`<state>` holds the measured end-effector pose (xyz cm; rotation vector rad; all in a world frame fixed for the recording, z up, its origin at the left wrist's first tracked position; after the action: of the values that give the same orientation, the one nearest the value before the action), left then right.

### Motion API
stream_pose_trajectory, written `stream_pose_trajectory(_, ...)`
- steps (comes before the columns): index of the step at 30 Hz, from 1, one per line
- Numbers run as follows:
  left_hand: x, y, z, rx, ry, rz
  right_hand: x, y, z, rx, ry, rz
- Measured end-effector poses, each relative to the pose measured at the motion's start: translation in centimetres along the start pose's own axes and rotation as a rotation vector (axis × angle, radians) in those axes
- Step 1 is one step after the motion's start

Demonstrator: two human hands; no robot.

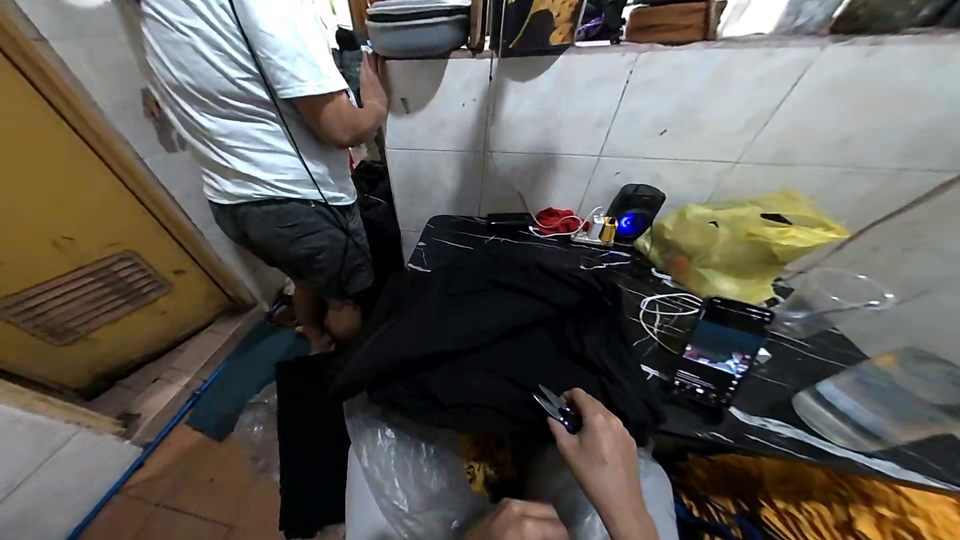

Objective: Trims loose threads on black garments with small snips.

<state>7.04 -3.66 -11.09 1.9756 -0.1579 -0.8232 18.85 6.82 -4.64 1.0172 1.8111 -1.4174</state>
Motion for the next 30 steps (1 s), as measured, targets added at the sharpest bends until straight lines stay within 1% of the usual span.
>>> stream_pose_trajectory(2,-1.6,-2.4,0.7,-0.109,0.002,-0.080,-0.6,0.7,0.3,0.031,-0.028,0.000)
stream_pose_trajectory(3,-3.0,-3.2,1.2,-0.142,0.052,-0.096,-0.7,0.8,0.4,0.037,-0.042,0.009)
stream_pose_trajectory(4,-5.0,-3.6,1.8,-0.152,0.162,-0.094,-0.9,0.9,0.5,0.034,-0.051,0.019)
stream_pose_trajectory(6,-9.9,-3.0,3.2,-0.158,0.490,-0.149,-1.2,0.5,0.6,0.001,-0.022,0.035)
stream_pose_trajectory(7,-12.3,-2.5,4.1,-0.175,0.657,-0.250,-1.2,0.1,0.8,-0.032,0.016,0.036)
stream_pose_trajectory(8,-14.6,-2.2,5.0,-0.209,0.784,-0.394,-1.0,-0.6,0.8,-0.080,0.065,0.033)
stream_pose_trajectory(9,-16.4,-2.3,5.8,-0.274,0.854,-0.555,-0.7,-1.5,0.9,-0.141,0.124,0.030)
stream_pose_trajectory(10,-17.6,-2.8,6.4,-0.360,0.866,-0.685,-0.2,-2.6,0.9,-0.196,0.163,0.014)
stream_pose_trajectory(11,-18.1,-3.5,6.6,-0.455,0.830,-0.774,0.5,-3.7,1.0,-0.243,0.182,-0.013)
stream_pose_trajectory(12,-18.1,-4.4,6.7,-0.517,0.787,-0.817,1.4,-4.8,1.1,-0.288,0.174,-0.046)
stream_pose_trajectory(13,-17.7,-5.2,6.7,-0.528,0.772,-0.826,2.4,-5.8,1.1,-0.334,0.146,-0.076)
stream_pose_trajectory(15,-17.0,-5.8,6.9,-0.456,0.840,-0.752,4.2,-7.5,1.1,-0.404,0.073,-0.105)
stream_pose_trajectory(17,-17.1,-5.3,7.6,-0.329,0.941,-0.565,5.3,-8.3,1.1,-0.444,0.039,-0.118)
stream_pose_trajectory(18,-17.2,-4.7,7.8,-0.273,0.965,-0.497,5.4,-8.4,1.1,-0.456,0.034,-0.116)
stream_pose_trajectory(20,-17.3,-3.3,8.2,-0.207,0.962,-0.449,5.5,-8.8,1.2,-0.482,0.014,-0.104)
stream_pose_trajectory(22,-17.3,-2.4,8.3,-0.183,0.946,-0.453,5.9,-9.7,1.4,-0.528,-0.043,-0.076)
stream_pose_trajectory(24,-17.2,-2.1,8.2,-0.186,0.924,-0.464,6.6,-10.8,1.8,-0.547,-0.139,-0.023)
stream_pose_trajectory(28,-17.1,-2.3,8.0,-0.207,0.928,-0.466,8.1,-12.0,1.7,-0.455,-0.360,0.052)
stream_pose_trajectory(30,-17.2,-2.4,8.1,-0.216,0.925,-0.465,8.6,-12.1,1.6,-0.438,-0.347,0.042)
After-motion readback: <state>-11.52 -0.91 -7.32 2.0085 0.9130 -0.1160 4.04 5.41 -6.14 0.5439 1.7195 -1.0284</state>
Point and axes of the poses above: each hand's wrist, its own z-axis away from the middle knuckle, its own x-axis out of the palm, y = z × x, the point moved 6 cm from there along -z, towards the middle knuckle
